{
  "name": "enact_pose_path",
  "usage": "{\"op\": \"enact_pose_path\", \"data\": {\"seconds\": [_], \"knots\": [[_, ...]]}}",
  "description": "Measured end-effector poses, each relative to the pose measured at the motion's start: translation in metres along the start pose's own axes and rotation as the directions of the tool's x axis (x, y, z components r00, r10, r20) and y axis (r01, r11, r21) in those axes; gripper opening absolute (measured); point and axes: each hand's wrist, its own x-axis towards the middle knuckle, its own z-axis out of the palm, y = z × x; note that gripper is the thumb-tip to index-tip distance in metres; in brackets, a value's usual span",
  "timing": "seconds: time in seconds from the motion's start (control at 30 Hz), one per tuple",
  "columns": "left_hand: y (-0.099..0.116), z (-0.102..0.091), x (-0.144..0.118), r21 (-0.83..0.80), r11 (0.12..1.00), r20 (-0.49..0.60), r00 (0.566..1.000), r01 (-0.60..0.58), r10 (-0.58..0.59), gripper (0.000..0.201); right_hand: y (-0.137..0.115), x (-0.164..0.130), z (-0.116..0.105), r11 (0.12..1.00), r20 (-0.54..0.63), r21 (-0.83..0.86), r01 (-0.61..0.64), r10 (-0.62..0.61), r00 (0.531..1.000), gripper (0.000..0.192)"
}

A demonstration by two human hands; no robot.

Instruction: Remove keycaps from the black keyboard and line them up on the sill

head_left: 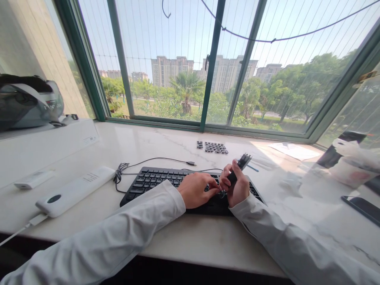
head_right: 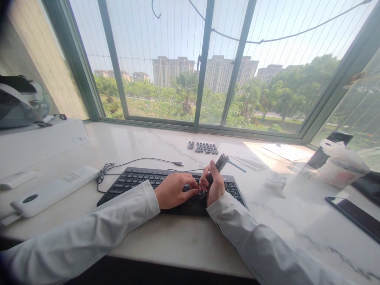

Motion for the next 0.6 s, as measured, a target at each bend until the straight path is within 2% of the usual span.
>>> {"op": "enact_pose_path", "data": {"seconds": [0.27, 0.47, 0.6], "knots": [[0.003, -0.006, 0.0, 0.014, 0.998, 0.021, 0.998, -0.065, 0.065, 0.017, -0.003, -0.001, 0.003, 0.999, -0.016, 0.022, 0.029, -0.028, 0.999, 0.045], [0.003, -0.012, 0.001, -0.026, 0.995, -0.03, 0.995, -0.101, 0.1, 0.014, -0.006, 0.001, 0.003, 0.985, -0.011, 0.135, 0.103, -0.103, 0.995, 0.032], [0.003, -0.015, 0.001, -0.05, 0.993, -0.035, 0.993, -0.111, 0.11, 0.015, -0.007, 0.002, 0.003, 0.983, -0.036, 0.121, 0.135, -0.131, 0.991, 0.021]]}}
